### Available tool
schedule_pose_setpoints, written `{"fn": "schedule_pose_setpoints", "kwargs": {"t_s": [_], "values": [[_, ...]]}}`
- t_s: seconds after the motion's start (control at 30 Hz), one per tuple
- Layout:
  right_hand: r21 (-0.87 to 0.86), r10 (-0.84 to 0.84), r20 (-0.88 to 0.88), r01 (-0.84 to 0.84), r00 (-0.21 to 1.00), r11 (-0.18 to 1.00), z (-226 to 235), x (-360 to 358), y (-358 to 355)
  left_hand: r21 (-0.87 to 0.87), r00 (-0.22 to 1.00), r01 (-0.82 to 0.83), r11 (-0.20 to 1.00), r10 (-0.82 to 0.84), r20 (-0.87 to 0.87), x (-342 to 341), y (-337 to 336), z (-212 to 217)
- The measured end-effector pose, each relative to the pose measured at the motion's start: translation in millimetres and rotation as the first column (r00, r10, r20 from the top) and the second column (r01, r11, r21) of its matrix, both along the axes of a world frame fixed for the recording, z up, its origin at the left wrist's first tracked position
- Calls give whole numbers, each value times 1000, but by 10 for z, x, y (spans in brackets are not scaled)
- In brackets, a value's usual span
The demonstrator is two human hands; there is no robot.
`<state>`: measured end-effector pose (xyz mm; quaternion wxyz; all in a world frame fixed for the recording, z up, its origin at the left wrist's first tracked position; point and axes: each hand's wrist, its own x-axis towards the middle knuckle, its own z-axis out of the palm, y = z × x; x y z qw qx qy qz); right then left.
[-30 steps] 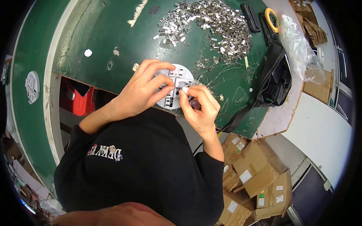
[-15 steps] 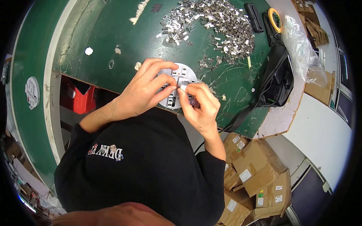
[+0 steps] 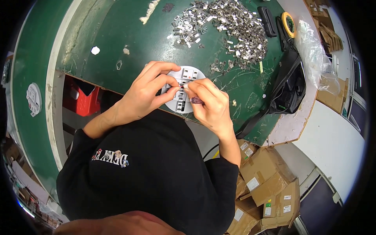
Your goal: The recorder is assembling small electronic components into circular LED circuit boards using a handheld press tool at a factory workbench.
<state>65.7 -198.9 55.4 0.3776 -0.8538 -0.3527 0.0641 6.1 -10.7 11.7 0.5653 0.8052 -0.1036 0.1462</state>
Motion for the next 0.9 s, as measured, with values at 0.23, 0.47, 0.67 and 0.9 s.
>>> {"fn": "schedule_pose_setpoints", "kwargs": {"t_s": [0.23,0.47,0.67,0.9], "values": [[-39,32,12,-32,999,999,45,11,60,4,1000,0,1000,0,-4,9,10,-9],[-71,-6,-53,2,999,997,77,0,88,22,1000,-14,1000,14,14,31,-4,-42],[-60,-45,-25,43,999,997,83,-25,161,20,1000,-12,1000,12,3,32,-1,-29],[-36,-10,-19,9,1000,999,108,37,117,33,1000,21,999,-20,-13,58,34,-62]]}}
